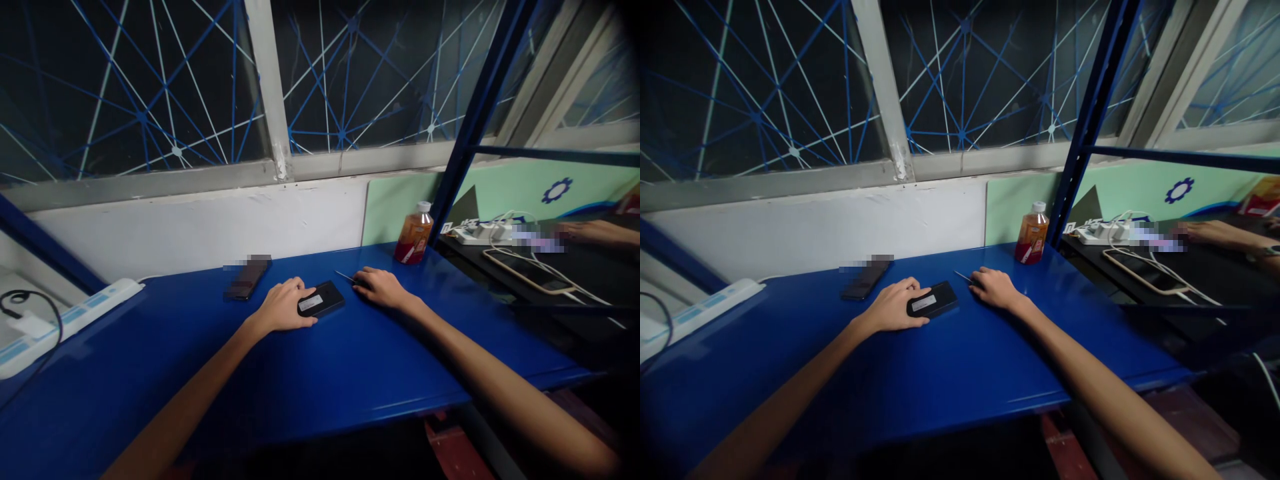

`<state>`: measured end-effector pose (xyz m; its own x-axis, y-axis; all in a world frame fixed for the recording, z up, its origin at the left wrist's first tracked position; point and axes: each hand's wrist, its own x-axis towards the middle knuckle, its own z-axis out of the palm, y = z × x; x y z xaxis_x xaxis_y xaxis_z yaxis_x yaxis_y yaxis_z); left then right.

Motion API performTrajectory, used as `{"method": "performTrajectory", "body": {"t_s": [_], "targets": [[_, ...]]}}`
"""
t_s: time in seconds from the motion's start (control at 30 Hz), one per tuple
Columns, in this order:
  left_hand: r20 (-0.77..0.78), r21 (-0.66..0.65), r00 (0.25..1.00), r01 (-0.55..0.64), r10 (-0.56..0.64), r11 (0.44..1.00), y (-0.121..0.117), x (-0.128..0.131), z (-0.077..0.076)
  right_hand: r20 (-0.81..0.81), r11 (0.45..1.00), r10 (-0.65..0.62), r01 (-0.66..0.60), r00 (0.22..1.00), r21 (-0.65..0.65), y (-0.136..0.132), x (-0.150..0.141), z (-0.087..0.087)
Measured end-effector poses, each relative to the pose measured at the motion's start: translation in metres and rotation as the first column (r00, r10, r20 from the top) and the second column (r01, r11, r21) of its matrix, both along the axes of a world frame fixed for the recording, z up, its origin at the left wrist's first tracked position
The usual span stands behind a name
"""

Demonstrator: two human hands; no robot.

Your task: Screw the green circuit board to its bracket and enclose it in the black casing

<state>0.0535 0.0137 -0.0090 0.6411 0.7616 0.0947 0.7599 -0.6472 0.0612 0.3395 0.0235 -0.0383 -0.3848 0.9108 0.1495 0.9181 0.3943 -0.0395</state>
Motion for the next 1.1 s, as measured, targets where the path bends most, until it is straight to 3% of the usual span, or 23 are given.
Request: {"method": "performTrajectory", "body": {"t_s": [0.33, 0.9, 1.1], "targets": [[0.046, -0.038, 0.998, 0.046, -0.045, 0.998, 0.016, 0.004, -0.002, 0.014, 1.0, -0.009, 0.009, 1.0, 0.01, 0.001, 0.003, -0.001], [0.096, -0.092, 0.991, 0.106, -0.097, 0.99, 0.015, -0.009, -0.003, 0.056, 0.992, -0.12, 0.118, 0.991, 0.042, -0.002, -0.012, -0.002], [0.123, -0.031, 0.987, 0.108, -0.103, 0.994, 0.01, -0.013, -0.006, 0.025, 0.99, -0.13, 0.129, 0.991, 0.053, -0.005, -0.015, 0.0]]}}
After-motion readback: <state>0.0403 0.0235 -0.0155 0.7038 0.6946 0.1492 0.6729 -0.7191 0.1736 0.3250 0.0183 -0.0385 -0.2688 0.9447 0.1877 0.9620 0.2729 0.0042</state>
